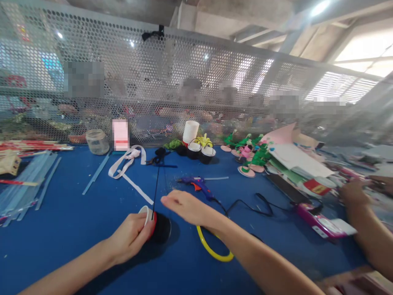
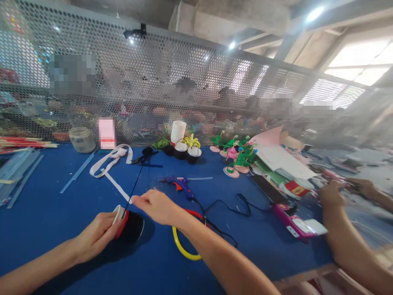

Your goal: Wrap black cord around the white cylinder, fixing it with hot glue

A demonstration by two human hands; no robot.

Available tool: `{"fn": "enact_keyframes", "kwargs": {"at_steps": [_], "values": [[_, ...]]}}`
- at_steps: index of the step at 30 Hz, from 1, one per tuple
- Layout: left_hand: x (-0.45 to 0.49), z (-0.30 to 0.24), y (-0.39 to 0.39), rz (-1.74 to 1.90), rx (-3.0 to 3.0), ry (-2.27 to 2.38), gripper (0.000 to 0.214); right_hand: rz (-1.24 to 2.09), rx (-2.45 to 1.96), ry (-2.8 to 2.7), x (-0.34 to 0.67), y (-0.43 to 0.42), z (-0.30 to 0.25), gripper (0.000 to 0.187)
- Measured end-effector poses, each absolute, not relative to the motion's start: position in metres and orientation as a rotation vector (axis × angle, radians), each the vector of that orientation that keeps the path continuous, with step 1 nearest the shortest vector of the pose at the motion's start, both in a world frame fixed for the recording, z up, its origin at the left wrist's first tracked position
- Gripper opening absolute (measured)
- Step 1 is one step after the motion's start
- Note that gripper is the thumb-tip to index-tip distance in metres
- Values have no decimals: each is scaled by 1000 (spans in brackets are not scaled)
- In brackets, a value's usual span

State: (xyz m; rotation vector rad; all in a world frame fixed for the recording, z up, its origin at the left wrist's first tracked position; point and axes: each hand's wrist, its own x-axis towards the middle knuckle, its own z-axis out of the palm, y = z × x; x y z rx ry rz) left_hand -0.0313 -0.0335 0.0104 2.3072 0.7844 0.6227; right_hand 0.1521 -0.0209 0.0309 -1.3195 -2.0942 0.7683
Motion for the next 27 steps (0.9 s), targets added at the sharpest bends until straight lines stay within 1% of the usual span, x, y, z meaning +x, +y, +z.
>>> {"fn": "enact_keyframes", "kwargs": {"at_steps": [2,4,6,8,12,17,22,27], "values": [[-32,9,-33,601,2351,739,35,955,-1208,-2060,136,-24,28,35],[-32,8,-32,584,2382,715,33,1097,-1206,-1917,126,-26,24,25],[-33,8,-32,558,2403,696,31,1179,-1257,-1726,121,-27,21,18],[-33,8,-32,546,2381,703,31,1213,-1271,-1597,121,-27,19,16],[-32,8,-31,536,2112,867,37,1172,-1209,-1492,127,-28,15,17],[-29,6,-30,482,1740,1037,41,1108,-1221,-1514,131,-30,13,15],[-27,5,-29,497,1586,1077,44,1024,-1239,-1536,130,-32,10,14],[-27,0,-27,529,1551,1083,45,1016,-1229,-1555,128,-32,3,15]]}}
